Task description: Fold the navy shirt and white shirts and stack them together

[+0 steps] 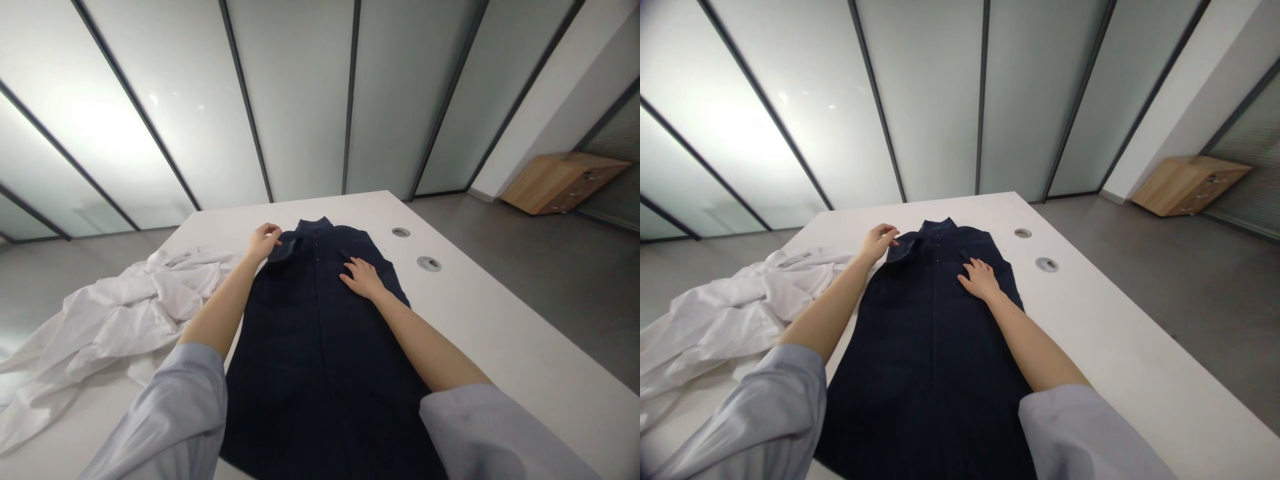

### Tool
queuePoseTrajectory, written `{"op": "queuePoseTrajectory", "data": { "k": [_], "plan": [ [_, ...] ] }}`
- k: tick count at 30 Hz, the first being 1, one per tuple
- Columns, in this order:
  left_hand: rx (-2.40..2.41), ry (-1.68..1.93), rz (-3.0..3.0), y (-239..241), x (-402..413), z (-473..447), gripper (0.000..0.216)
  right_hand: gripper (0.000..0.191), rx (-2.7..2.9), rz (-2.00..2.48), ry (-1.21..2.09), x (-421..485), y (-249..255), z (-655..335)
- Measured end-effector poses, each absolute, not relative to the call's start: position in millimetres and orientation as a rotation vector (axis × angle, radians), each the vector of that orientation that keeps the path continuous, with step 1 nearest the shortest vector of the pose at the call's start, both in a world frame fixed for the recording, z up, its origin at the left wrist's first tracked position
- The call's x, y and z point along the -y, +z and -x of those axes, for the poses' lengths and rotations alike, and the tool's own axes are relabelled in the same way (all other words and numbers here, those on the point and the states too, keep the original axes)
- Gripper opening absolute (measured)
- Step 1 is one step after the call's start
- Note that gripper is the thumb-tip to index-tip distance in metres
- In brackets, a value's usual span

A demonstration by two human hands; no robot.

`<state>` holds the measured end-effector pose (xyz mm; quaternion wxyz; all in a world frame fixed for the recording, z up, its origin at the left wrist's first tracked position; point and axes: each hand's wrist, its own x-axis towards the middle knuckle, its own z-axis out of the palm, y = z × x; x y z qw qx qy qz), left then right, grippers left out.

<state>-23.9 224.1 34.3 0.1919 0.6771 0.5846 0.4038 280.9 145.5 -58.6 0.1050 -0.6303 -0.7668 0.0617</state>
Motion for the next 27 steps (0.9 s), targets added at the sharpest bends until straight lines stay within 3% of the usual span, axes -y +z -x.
{"op": "queuePoseTrajectory", "data": {
  "k": [4,7,12,14,27],
  "plan": [
    [-1.77,1.205,-1.908,22.7,-217.8,13.6,0.026,0.054,2.268,1.862,0.189,-144.7,-56.5,-280.4],
    [-1.806,0.819,-2.223,1.4,-203.8,4.6,0.028,0.054,2.258,1.87,0.195,-143.9,-55.9,-280.0],
    [-1.983,0.212,-2.389,-40.8,-180.3,-6.0,0.065,0.053,2.236,1.849,0.159,-145.4,-59.3,-280.5],
    [-2.058,0.103,-2.324,-49.6,-177.8,-3.8,0.07,0.055,2.188,1.86,0.123,-147.3,-61.3,-281.9],
    [-2.22,-0.022,-2.177,-43.0,-177.5,5.9,0.073,0.074,2.172,2.218,0.188,-149.2,-57.8,-282.5]
  ]
}}
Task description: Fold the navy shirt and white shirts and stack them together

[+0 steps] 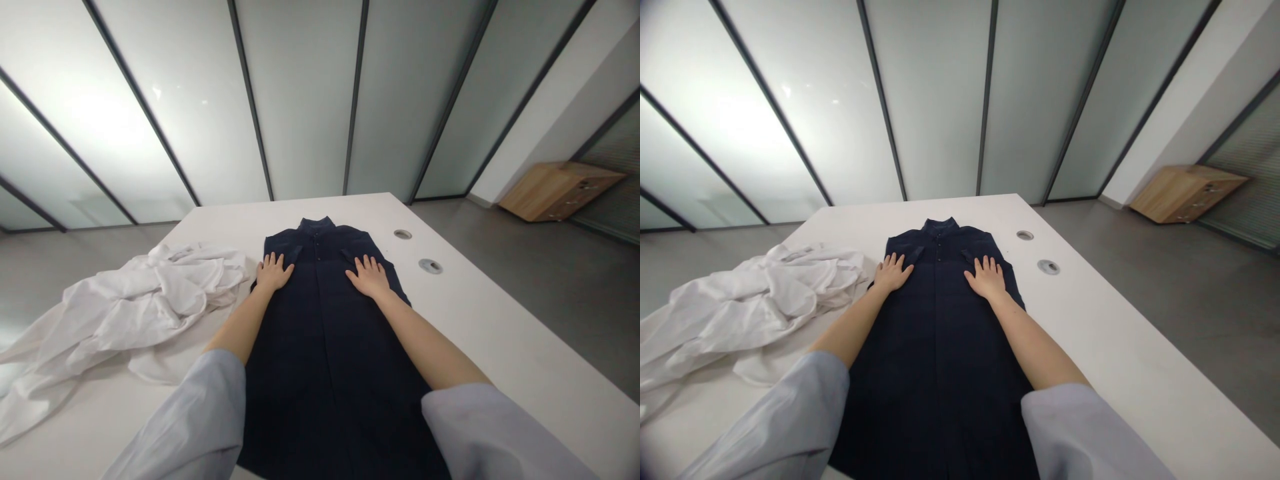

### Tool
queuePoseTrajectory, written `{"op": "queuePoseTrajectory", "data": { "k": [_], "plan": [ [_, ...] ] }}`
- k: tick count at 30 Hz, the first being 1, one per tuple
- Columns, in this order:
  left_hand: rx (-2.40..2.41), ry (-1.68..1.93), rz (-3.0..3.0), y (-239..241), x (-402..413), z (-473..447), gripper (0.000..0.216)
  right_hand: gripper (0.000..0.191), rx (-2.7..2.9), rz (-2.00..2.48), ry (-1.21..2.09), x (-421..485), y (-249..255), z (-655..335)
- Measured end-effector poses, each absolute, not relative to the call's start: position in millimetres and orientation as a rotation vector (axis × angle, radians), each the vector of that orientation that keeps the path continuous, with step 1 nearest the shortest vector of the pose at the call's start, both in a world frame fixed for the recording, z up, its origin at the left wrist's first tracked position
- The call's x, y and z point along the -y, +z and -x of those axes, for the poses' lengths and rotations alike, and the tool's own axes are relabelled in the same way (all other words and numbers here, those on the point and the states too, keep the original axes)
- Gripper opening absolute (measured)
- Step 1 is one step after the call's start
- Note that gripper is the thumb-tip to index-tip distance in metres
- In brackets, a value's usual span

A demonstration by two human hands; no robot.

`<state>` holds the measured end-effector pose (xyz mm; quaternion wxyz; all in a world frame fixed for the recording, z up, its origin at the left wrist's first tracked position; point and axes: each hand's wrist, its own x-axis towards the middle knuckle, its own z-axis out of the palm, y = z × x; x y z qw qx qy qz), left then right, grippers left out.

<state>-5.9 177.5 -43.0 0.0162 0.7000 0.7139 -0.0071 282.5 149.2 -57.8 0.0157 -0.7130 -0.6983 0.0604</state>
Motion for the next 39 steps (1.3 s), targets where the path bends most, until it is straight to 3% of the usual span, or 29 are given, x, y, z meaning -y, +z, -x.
{"op": "queuePoseTrajectory", "data": {
  "k": [9,16,19,24,35,39],
  "plan": [
    [-2.254,-0.109,-2.231,-30.7,-151.6,1.6,0.076,0.078,2.353,2.239,0.116,-133.9,-39.7,-279.5],
    [-2.088,0.091,-2.523,-22.1,-173.1,2.7,0.054,0.047,2.601,1.845,0.0,-176.0,-11.8,-298.7],
    [-2.015,0.075,-2.514,-37.4,-185.3,5.6,0.058,0.053,2.598,1.741,-0.046,-190.5,-27.0,-308.3],
    [-1.987,-0.018,-2.349,-52.6,-188.8,8.3,0.068,0.069,2.405,1.976,0.129,-186.8,-54.9,-307.8],
    [-2.183,-0.04,-2.22,-44.3,-136.2,-23.6,0.079,0.078,2.285,2.164,0.169,-136.7,-55.4,-257.8],
    [-2.172,-0.028,-2.271,-22.9,-140.9,-20.7,0.065,0.062,2.333,2.05,0.153,-146.2,-35.7,-261.2]
  ]
}}
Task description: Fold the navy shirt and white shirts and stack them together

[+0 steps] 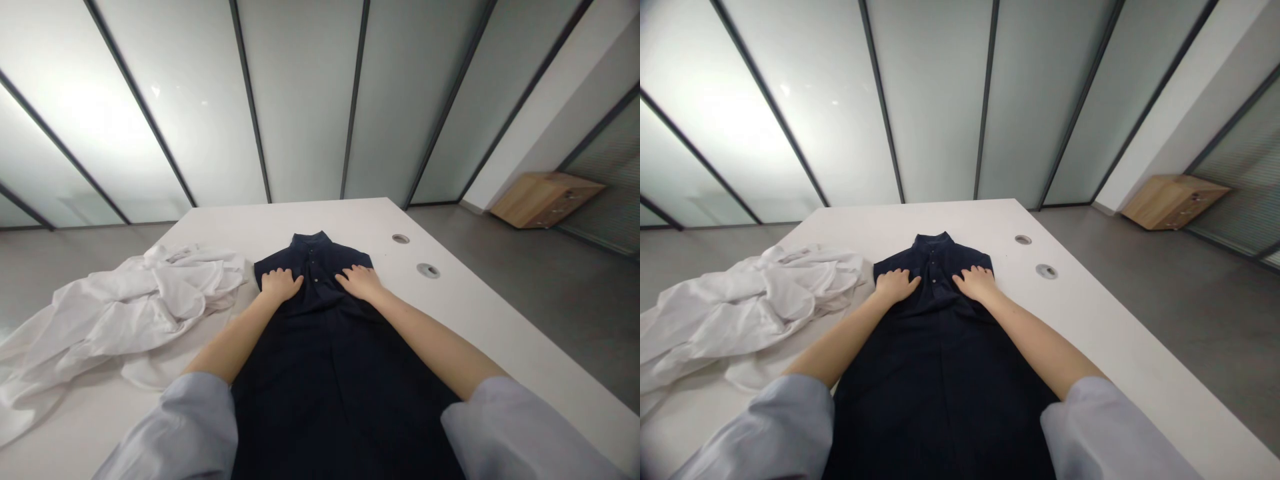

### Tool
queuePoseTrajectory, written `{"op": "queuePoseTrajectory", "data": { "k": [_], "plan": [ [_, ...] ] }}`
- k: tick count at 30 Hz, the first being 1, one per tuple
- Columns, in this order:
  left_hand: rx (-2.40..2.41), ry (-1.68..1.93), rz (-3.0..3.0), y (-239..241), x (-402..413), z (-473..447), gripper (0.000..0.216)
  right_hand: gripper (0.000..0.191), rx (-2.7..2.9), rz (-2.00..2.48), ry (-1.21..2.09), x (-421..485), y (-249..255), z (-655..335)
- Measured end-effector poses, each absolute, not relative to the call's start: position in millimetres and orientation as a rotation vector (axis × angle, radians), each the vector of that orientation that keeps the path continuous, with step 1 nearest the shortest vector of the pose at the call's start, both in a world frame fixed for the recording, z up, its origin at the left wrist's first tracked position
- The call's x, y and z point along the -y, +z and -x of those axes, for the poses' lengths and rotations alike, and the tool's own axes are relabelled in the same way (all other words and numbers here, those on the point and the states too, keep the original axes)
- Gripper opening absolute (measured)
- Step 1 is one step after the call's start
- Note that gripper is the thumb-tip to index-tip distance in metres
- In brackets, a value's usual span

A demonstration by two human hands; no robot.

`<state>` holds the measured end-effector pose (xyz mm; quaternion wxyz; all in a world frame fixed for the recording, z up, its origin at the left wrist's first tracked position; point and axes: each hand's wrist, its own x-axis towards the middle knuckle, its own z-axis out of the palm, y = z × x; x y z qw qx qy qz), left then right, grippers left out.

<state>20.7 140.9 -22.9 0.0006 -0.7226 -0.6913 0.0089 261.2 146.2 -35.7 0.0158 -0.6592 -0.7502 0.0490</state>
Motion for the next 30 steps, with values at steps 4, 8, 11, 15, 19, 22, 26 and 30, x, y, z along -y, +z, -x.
{"op": "queuePoseTrajectory", "data": {
  "k": [4,8,11,15,19,22,26,30],
  "plan": [
    [2.139,-0.137,2.193,-3.3,-178.5,-4.0,0.043,0.043,2.239,1.908,0.092,-187.6,-14.5,-277.6],
    [2.241,-0.171,2.26,-5.2,-220.8,5.0,0.041,0.046,2.177,1.952,0.178,-230.1,-14.3,-280.3],
    [2.272,-0.158,2.29,-14.9,-237.8,0.4,0.04,0.047,2.163,1.994,0.209,-248.3,-23.7,-270.8],
    [2.336,-0.179,2.244,-22.3,-247.8,-12.5,0.041,0.046,2.161,2.037,0.18,-258.9,-33.9,-255.4],
    [2.449,-0.189,2.197,-19.2,-255.1,-19.8,0.035,0.043,2.193,2.025,0.149,-261.1,-33.7,-248.5],
    [2.407,-0.29,2.182,-16.7,-250.7,-17.4,0.036,0.04,2.223,1.946,0.107,-254.7,-30.6,-252.2],
    [2.072,-0.438,2.222,-17.8,-227.7,-2.8,0.031,0.036,2.238,1.821,-0.141,-236.4,-30.1,-267.3],
    [1.897,-0.347,2.225,-16.7,-208.2,15.4,0.026,0.031,2.27,1.776,-0.212,-219.8,-29.7,-280.8]
  ]
}}
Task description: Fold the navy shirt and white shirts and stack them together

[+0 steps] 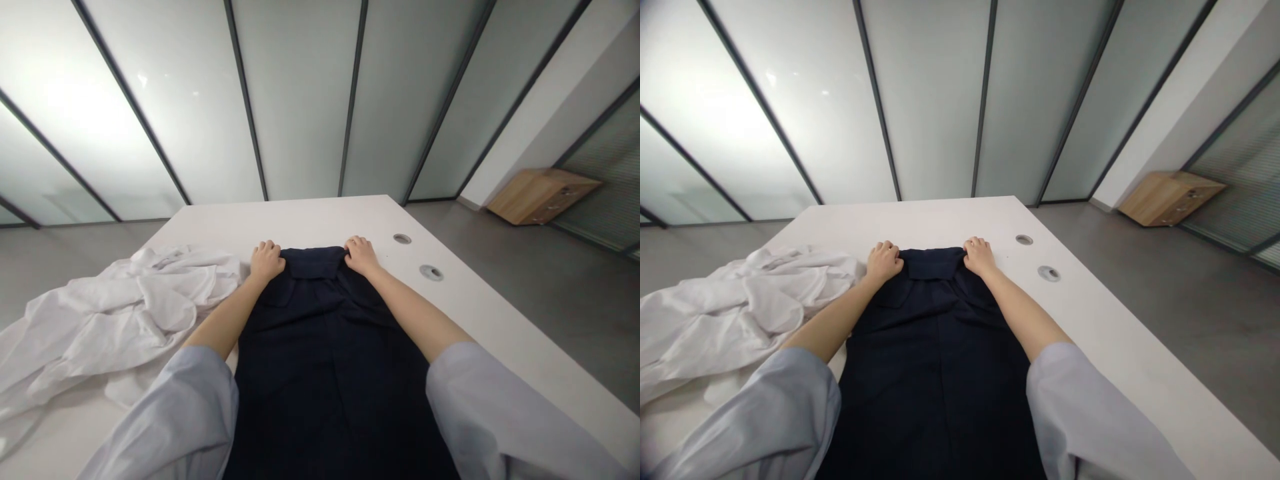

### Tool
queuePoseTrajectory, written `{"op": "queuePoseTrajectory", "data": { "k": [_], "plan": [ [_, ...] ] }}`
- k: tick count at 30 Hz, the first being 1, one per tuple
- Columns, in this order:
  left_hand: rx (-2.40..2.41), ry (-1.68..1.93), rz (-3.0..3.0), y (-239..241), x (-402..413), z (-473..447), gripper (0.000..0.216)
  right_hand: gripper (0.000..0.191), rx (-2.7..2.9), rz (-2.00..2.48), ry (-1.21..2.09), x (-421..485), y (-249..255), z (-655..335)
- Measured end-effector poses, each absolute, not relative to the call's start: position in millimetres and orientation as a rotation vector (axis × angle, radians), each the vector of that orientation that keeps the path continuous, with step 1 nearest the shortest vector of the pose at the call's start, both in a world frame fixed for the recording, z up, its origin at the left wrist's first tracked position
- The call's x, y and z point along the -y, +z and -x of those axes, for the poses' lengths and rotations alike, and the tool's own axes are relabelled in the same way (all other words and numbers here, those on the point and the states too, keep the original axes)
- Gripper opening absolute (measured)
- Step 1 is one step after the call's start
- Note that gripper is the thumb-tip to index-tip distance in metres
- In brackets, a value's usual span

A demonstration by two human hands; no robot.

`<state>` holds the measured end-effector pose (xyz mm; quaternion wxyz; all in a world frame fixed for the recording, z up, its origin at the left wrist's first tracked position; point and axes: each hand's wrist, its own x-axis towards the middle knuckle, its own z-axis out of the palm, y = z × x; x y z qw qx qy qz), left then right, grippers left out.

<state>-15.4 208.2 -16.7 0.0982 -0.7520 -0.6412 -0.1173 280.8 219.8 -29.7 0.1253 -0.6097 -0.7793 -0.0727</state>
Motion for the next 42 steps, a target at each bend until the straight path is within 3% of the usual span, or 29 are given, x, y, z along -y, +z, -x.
{"op": "queuePoseTrajectory", "data": {
  "k": [5,9,13,19,26,32,39,42],
  "plan": [
    [1.892,-0.429,2.275,-17.6,-213.3,12.7,0.046,0.05,2.274,1.77,-0.046,-212.4,-29.8,-271.0],
    [2.137,-0.131,2.383,-33.8,-220.3,-0.1,0.068,0.071,2.212,2.077,0.207,-209.4,-39.7,-259.4],
    [2.338,-0.044,2.24,-47.6,-215.4,-2.3,0.081,0.077,2.083,2.236,0.253,-205.9,-49.7,-264.4],
    [2.446,-0.083,2.067,-47.0,-207.3,-2.1,0.091,0.077,1.99,2.261,0.187,-205.9,-56.0,-274.8],
    [2.049,-0.197,2.192,-43.8,-185.0,-9.5,0.072,0.066,2.091,2.035,-0.036,-207.0,-64.1,-274.4],
    [2.212,0.033,2.343,-49.3,-150.3,-31.1,0.089,0.06,2.043,1.985,-0.058,-210.8,-65.6,-273.7],
    [2.181,0.025,2.342,-56.6,-162.0,-32.4,0.092,0.05,2.065,1.835,-0.111,-196.7,-52.6,-282.0],
    [2.185,0.014,2.35,-54.7,-174.7,-30.6,0.092,0.055,2.215,1.85,-0.079,-174.1,-50.3,-279.6]
  ]
}}
